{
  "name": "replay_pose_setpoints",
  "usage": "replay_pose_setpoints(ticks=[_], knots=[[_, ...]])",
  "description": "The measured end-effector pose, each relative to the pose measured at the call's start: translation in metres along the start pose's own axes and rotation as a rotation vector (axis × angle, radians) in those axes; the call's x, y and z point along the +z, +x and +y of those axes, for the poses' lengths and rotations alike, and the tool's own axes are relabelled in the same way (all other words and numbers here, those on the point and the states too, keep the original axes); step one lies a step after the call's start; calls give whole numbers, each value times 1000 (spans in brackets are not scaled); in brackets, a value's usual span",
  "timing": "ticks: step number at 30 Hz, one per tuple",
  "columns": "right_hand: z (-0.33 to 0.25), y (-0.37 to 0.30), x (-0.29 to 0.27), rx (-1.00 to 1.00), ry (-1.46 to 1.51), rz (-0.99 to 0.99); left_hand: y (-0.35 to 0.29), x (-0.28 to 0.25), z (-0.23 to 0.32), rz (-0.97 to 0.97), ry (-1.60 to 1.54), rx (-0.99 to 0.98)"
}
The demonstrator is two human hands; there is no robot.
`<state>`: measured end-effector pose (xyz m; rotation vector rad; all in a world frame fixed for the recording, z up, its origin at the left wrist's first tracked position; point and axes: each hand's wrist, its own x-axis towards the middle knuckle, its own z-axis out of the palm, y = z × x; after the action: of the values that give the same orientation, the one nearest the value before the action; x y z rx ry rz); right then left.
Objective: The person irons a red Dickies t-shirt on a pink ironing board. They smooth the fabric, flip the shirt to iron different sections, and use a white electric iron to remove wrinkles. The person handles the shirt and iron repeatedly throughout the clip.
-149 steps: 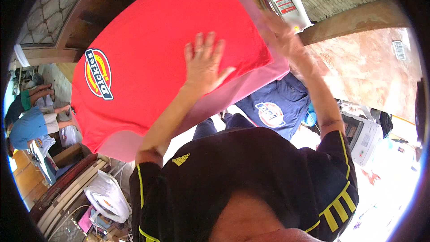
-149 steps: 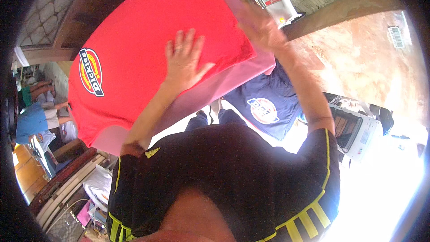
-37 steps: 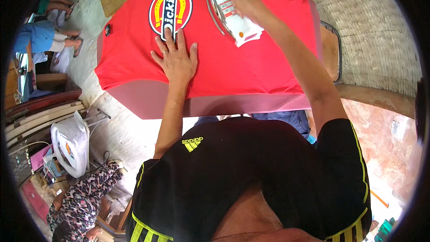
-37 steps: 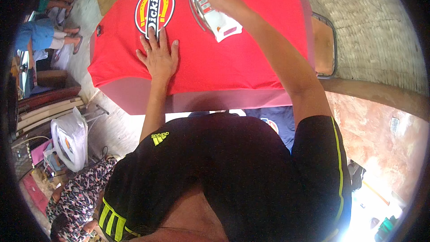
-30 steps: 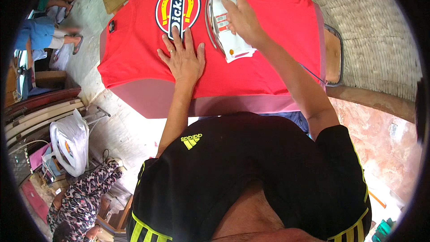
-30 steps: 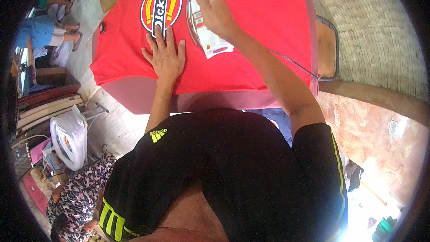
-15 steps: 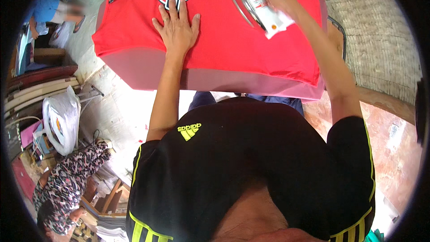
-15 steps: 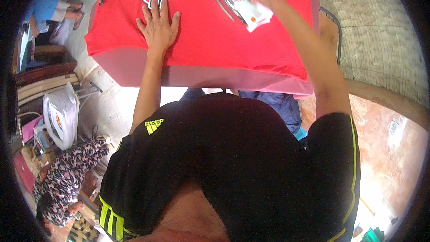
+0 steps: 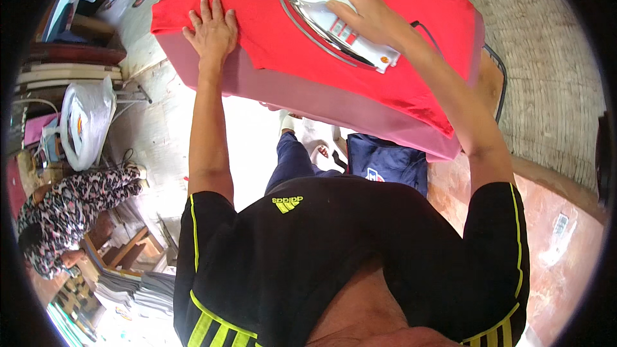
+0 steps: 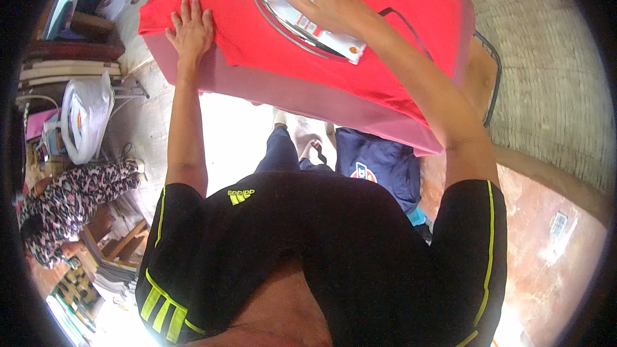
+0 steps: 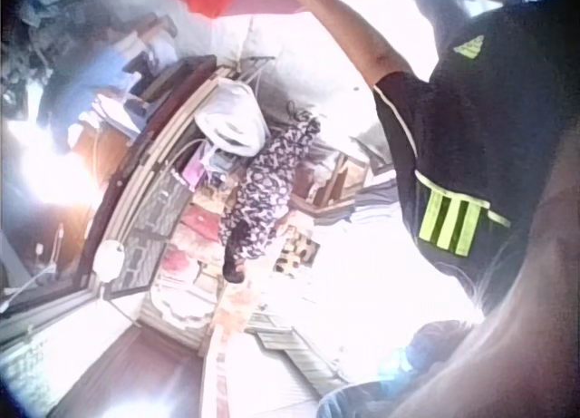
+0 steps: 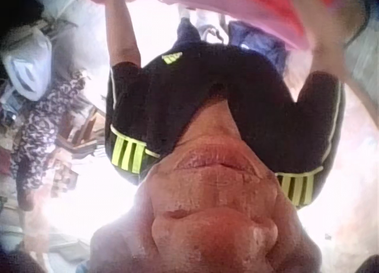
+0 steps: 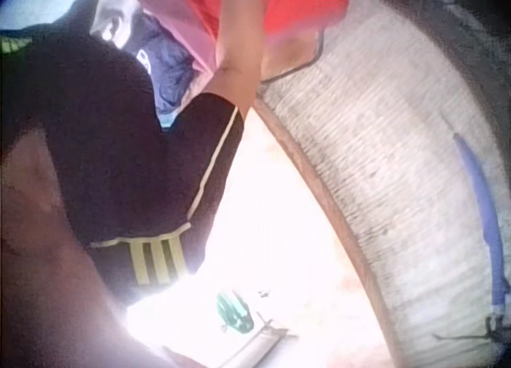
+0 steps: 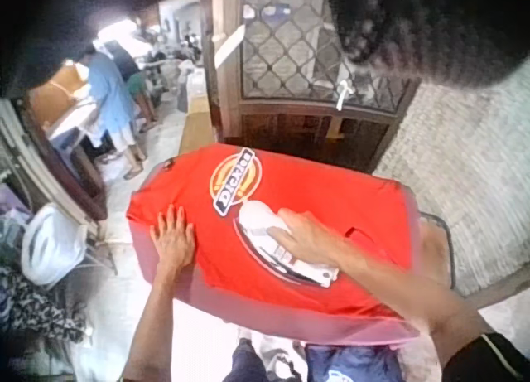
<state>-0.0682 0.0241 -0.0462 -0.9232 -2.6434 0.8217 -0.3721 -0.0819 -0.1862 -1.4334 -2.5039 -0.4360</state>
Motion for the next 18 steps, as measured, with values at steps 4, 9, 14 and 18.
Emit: replay_pose_setpoints(ticks=[4,9,14,18], knots=[[-4,-2,2,-93,15,-109,-4,3,-29,78,-55,-46],[-21,31,18,-227,-16,-144,0,11,-33,132,-108,-14],[-29,12,19,-140,32,-229,-10,7,-35,416,-173,-16],[-20,-33,16,-77,90,-141,-58,-31,-4,290,-384,-133]])
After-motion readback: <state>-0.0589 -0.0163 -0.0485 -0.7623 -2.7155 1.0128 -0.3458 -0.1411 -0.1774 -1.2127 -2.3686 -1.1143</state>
